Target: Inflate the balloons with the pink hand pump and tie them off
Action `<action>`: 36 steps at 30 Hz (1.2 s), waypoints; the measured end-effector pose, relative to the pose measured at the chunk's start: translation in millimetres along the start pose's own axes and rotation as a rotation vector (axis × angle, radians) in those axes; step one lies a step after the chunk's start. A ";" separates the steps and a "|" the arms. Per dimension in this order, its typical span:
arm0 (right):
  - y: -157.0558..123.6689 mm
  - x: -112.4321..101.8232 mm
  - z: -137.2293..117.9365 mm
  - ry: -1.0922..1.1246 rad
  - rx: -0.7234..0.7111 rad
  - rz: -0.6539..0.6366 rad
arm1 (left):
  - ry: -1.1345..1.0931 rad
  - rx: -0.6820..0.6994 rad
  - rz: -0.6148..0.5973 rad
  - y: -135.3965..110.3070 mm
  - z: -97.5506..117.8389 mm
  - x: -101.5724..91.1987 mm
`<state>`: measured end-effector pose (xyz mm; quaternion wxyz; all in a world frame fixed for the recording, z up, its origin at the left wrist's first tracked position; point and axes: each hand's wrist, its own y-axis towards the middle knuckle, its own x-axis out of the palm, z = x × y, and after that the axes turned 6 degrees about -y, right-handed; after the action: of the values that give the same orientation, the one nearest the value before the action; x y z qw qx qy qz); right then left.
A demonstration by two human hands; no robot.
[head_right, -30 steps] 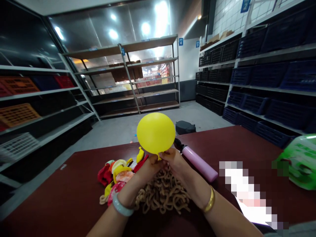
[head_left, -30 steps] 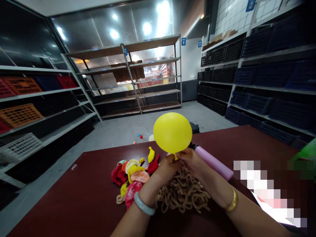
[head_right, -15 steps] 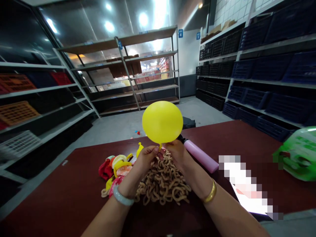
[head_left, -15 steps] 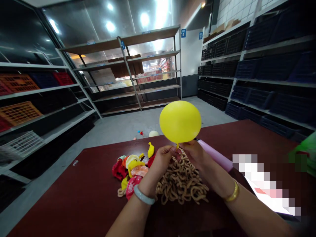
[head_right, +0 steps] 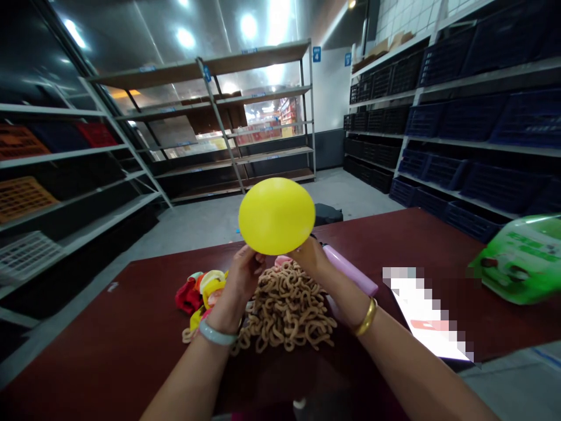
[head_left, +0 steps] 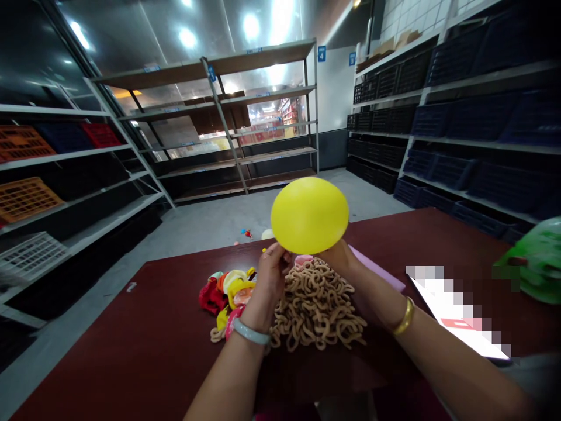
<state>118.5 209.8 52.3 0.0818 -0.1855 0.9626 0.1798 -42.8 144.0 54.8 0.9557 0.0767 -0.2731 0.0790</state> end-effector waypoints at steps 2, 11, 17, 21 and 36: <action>-2.9 -10.2 4.1 -0.454 -0.031 -0.016 | -0.112 0.015 0.042 3.6 2.4 -5.4; -15.5 -14.5 16.0 -0.980 -0.093 -0.102 | -0.165 0.005 0.119 6.5 3.9 -13.3; -7.5 -30.3 -17.5 -0.299 0.072 -0.103 | -0.221 -0.012 0.121 7.8 4.6 -12.5; -1.6 -22.3 -45.2 0.191 0.109 -0.128 | -0.251 -0.032 0.090 7.7 4.1 -12.9; -5.2 37.2 -36.6 -0.992 -0.411 -0.086 | 0.066 -0.078 0.108 3.0 -12.9 -4.6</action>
<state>83.0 179.3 76.0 0.4958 -0.1297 0.7450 0.4270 -40.6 148.9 41.9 0.9608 0.0220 -0.2479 0.1223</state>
